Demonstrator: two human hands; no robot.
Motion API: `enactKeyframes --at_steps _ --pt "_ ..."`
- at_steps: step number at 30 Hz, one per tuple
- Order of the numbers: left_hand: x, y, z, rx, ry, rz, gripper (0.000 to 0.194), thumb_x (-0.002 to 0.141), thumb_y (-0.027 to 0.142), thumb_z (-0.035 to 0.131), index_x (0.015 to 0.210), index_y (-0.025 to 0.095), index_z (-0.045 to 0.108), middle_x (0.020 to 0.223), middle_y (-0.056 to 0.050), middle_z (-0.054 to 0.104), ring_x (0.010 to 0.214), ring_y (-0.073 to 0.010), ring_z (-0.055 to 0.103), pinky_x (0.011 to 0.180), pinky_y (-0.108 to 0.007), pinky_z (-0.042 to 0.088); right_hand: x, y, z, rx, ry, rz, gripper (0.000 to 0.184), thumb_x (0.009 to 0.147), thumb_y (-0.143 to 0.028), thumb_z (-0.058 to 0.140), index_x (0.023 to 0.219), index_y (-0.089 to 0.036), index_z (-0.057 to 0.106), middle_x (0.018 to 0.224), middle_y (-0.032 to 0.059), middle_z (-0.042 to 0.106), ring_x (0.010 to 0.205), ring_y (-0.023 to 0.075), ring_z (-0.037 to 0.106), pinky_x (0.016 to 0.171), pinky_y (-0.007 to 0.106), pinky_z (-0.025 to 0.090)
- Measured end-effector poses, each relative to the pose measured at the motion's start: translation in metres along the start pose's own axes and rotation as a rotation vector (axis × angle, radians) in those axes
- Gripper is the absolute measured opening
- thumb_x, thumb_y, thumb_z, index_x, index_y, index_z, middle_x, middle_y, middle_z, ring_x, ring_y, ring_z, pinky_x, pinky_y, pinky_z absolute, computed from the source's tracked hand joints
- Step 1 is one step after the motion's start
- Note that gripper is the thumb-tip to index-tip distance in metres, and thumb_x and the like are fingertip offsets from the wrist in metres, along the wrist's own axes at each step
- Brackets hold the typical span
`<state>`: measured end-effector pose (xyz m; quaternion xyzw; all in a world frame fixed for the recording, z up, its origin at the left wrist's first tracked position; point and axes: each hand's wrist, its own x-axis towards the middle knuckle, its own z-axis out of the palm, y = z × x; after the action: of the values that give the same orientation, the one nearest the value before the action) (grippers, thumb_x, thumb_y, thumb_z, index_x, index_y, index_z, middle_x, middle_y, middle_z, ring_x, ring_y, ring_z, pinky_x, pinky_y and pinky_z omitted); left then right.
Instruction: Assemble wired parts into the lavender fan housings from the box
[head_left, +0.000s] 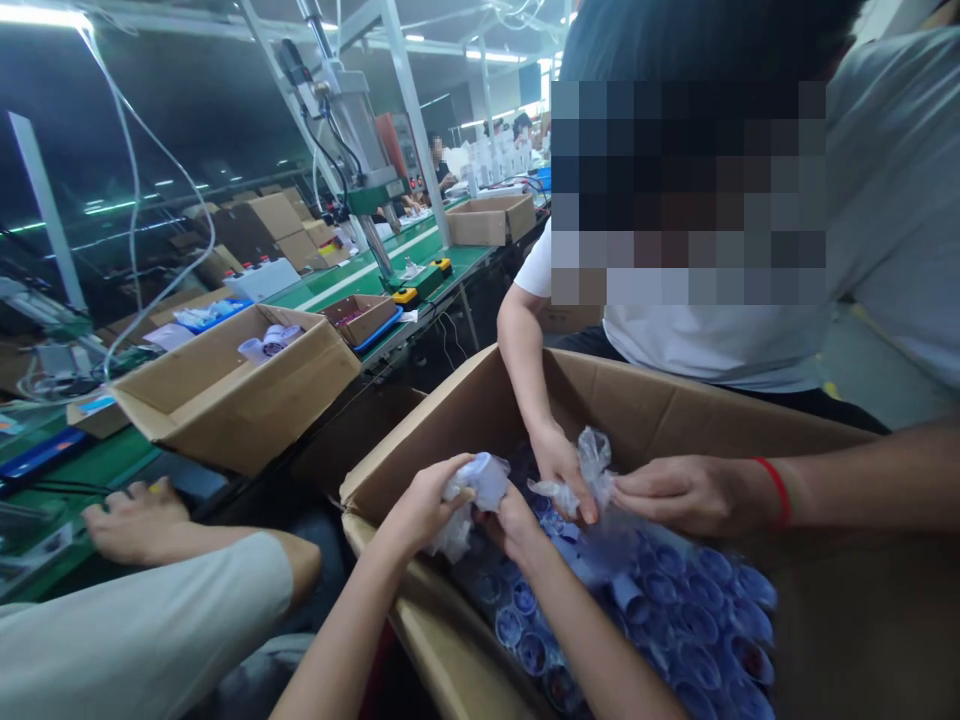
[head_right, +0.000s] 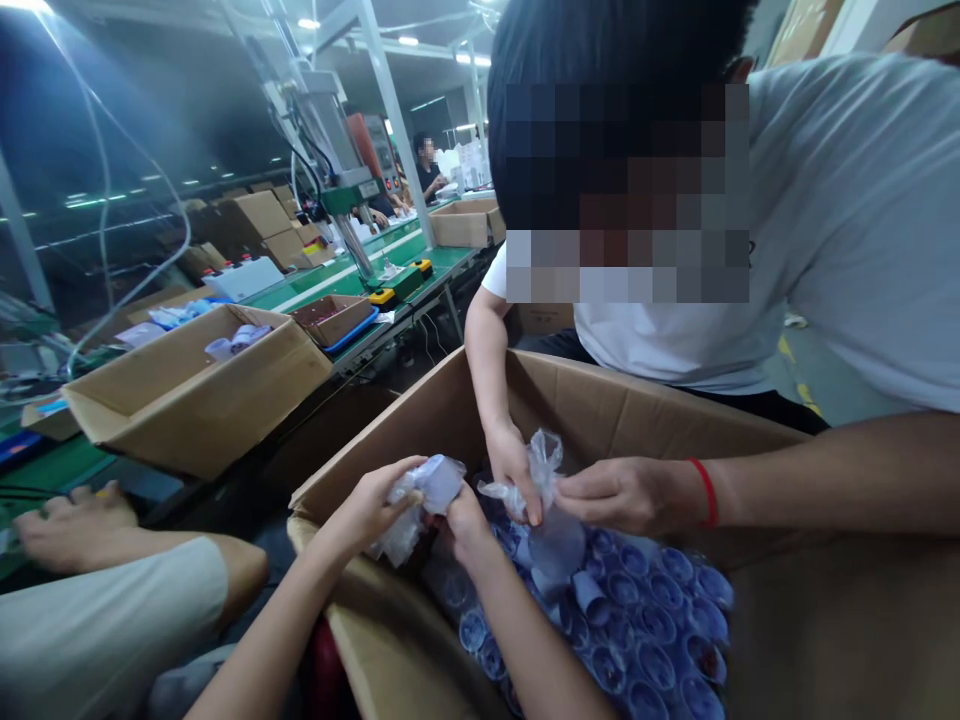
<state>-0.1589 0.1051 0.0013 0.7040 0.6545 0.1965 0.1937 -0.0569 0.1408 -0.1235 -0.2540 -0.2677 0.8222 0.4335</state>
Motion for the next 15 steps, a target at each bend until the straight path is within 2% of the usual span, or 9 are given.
enactKeyframes --at_steps 2,4,8,12,15 --pt "0.001 0.003 -0.001 0.047 0.008 0.002 0.019 0.081 0.018 0.056 0.098 0.02 0.064 0.099 -0.005 0.07 0.091 -0.0174 0.064 0.082 -0.024 0.046 0.0 -0.007 -0.001 -0.119 0.018 0.035 0.028 0.086 -0.039 0.059 0.102 -0.016 0.059 0.071 -0.0032 0.062 0.051 0.0088 0.054 0.049 0.023 0.046" --pt "0.002 0.006 -0.003 0.137 0.026 -0.081 0.013 0.085 0.019 0.052 0.088 0.02 0.064 0.091 -0.005 0.07 0.086 -0.0169 0.065 0.077 -0.023 0.046 0.003 -0.013 -0.008 -0.249 0.02 0.074 0.03 0.086 -0.039 0.059 0.107 -0.018 0.059 0.073 -0.003 0.064 0.053 0.0101 0.056 0.051 0.025 0.047" --pt "0.001 0.011 -0.005 0.275 0.039 -0.31 0.017 0.09 0.022 0.044 0.081 0.02 0.058 0.08 -0.006 0.069 0.078 -0.0192 0.065 0.066 -0.025 0.041 0.01 -0.014 -0.044 -0.544 0.066 0.191 0.029 0.091 -0.035 0.053 0.114 -0.017 0.056 0.094 0.0027 0.065 0.072 0.013 0.063 0.066 0.031 0.053" --pt "0.002 0.012 -0.008 0.304 0.123 -0.438 0.024 0.094 0.026 0.035 0.079 0.02 0.053 0.077 -0.008 0.068 0.074 -0.0229 0.065 0.062 -0.028 0.037 0.002 0.012 -0.082 -0.828 0.188 0.29 0.029 0.09 -0.032 0.057 0.114 -0.017 0.057 0.116 0.007 0.059 0.098 0.02 0.06 0.082 0.04 0.052" --pt "0.004 0.011 -0.01 0.328 0.228 -0.496 0.028 0.094 0.03 0.033 0.073 0.021 0.05 0.076 -0.008 0.067 0.075 -0.0227 0.063 0.062 -0.028 0.035 -0.013 0.038 -0.097 -0.893 0.255 0.325 0.03 0.089 -0.031 0.057 0.116 -0.018 0.056 0.12 0.0075 0.057 0.103 0.0213 0.059 0.086 0.042 0.051"
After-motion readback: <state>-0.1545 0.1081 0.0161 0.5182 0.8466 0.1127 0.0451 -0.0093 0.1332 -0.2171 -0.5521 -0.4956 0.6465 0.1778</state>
